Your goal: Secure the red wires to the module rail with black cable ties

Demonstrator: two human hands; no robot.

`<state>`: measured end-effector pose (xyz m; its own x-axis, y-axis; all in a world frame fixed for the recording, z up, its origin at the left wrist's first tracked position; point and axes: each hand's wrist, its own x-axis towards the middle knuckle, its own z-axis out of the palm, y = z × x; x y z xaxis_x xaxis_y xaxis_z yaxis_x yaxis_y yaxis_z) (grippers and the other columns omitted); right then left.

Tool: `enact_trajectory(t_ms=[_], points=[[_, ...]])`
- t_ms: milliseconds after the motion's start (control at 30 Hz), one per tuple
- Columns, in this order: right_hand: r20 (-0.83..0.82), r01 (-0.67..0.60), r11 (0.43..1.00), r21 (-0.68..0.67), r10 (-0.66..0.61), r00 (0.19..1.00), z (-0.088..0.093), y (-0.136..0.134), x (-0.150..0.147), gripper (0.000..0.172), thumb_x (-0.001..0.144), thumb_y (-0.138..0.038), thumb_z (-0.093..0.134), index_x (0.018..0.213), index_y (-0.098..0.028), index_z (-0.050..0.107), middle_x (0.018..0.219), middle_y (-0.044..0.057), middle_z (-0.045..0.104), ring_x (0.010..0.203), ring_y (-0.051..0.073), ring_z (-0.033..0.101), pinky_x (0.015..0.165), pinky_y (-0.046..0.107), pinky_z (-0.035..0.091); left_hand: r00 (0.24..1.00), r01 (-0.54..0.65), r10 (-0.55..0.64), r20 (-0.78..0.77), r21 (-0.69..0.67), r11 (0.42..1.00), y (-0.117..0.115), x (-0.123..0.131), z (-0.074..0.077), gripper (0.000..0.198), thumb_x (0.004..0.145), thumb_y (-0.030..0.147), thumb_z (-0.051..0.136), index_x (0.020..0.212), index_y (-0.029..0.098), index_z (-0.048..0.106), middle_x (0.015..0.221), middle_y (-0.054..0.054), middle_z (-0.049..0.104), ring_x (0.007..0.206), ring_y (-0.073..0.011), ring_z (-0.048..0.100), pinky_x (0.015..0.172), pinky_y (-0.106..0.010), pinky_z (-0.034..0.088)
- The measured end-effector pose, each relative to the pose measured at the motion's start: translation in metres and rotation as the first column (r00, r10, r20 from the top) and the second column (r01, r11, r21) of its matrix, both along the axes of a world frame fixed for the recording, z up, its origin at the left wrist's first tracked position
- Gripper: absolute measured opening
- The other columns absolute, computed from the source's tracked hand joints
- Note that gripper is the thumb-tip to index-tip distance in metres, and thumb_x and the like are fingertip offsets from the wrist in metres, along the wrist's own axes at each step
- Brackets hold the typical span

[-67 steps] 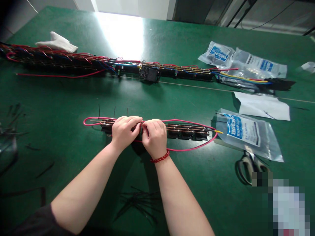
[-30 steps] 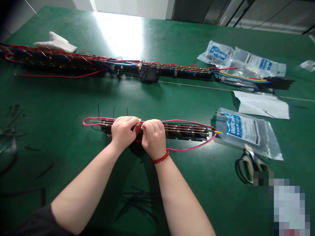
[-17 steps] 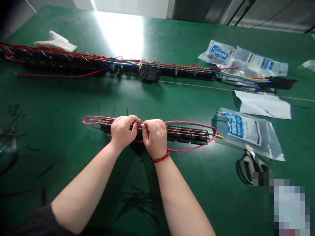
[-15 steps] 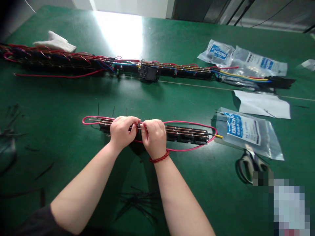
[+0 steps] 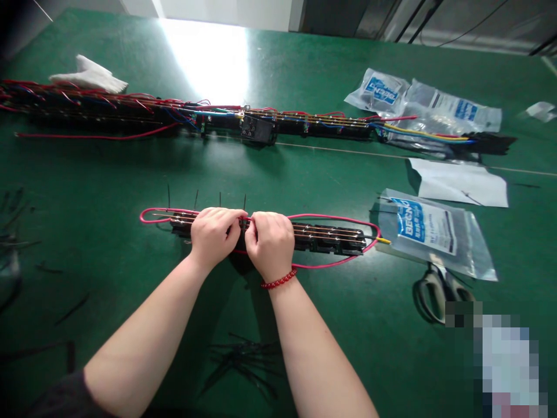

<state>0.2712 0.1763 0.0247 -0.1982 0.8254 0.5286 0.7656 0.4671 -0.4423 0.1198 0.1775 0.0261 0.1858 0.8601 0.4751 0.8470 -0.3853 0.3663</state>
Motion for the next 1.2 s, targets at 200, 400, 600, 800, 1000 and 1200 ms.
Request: enact_trajectory(t_ms=[200,400,600,800,1000,1200], points=[[0.055,0.002,1.000,-0.028,0.000,0.998,0.002,0.000,-0.001,0.010,0.089,-0.018,0.051,0.092,-0.021,0.061,0.089,0.005,0.071,0.085,0.022,0.062,0.086,0.038,0.043,0.998,-0.048,0.047,-0.042,-0.020,0.999,0.001,0.001,0.003,0.018,0.089,0.019,0.049,0.094,0.022,0.066,0.088,-0.001,0.075,0.080,-0.0193,0.067,0.080,-0.034,0.044],[0.101,0.007,0.997,-0.082,0.001,0.995,0.006,0.000,-0.001,0.016,0.092,-0.021,0.049,0.097,-0.020,0.064,0.092,0.005,0.072,0.088,0.021,0.063,0.087,0.036,0.041,0.997,-0.051,0.049,-0.057,-0.033,0.998,0.000,0.002,0.003,0.018,0.090,0.019,0.048,0.091,0.023,0.065,0.084,-0.001,0.073,0.080,-0.0186,0.066,0.080,-0.034,0.042],[0.120,-0.029,0.993,-0.118,0.043,0.992,0.009,0.000,-0.001,0.019,0.093,-0.027,0.052,0.103,-0.022,0.068,0.101,0.004,0.075,0.097,0.022,0.063,0.092,0.038,0.038,0.993,-0.067,0.062,-0.098,-0.048,0.997,0.000,0.002,0.004,0.014,0.090,0.021,0.048,0.089,0.022,0.062,0.078,0.000,0.070,0.078,-0.0188,0.064,0.078,-0.034,0.041],[0.119,-0.032,0.986,-0.162,0.051,0.992,0.011,-0.001,-0.001,0.022,0.095,-0.028,0.050,0.107,-0.023,0.069,0.107,0.004,0.075,0.100,0.022,0.062,0.094,0.038,0.036,0.994,-0.050,0.048,-0.103,-0.020,0.999,-0.001,0.001,0.005,0.013,0.090,0.023,0.049,0.089,0.022,0.062,0.082,-0.001,0.072,0.079,-0.0195,0.065,0.080,-0.034,0.042],[0.134,-0.032,0.985,-0.168,0.055,0.989,0.011,-0.001,0.000,0.021,0.095,-0.029,0.051,0.105,-0.024,0.068,0.105,0.002,0.074,0.098,0.021,0.061,0.092,0.037,0.035,0.990,-0.068,0.063,-0.123,-0.037,0.997,-0.001,0.002,0.005,0.011,0.089,0.022,0.051,0.088,0.022,0.062,0.081,-0.001,0.072,0.079,-0.0204,0.066,0.080,-0.034,0.042],[0.129,-0.015,0.987,-0.157,0.036,0.991,0.010,-0.002,-0.001,0.018,0.094,-0.028,0.051,0.101,-0.023,0.067,0.101,0.003,0.074,0.096,0.021,0.061,0.091,0.037,0.035,0.987,-0.075,0.067,-0.149,-0.048,0.996,0.001,0.002,0.005,0.012,0.089,0.023,0.050,0.086,0.023,0.062,0.077,-0.001,0.071,0.076,-0.0202,0.065,0.078,-0.035,0.041]])
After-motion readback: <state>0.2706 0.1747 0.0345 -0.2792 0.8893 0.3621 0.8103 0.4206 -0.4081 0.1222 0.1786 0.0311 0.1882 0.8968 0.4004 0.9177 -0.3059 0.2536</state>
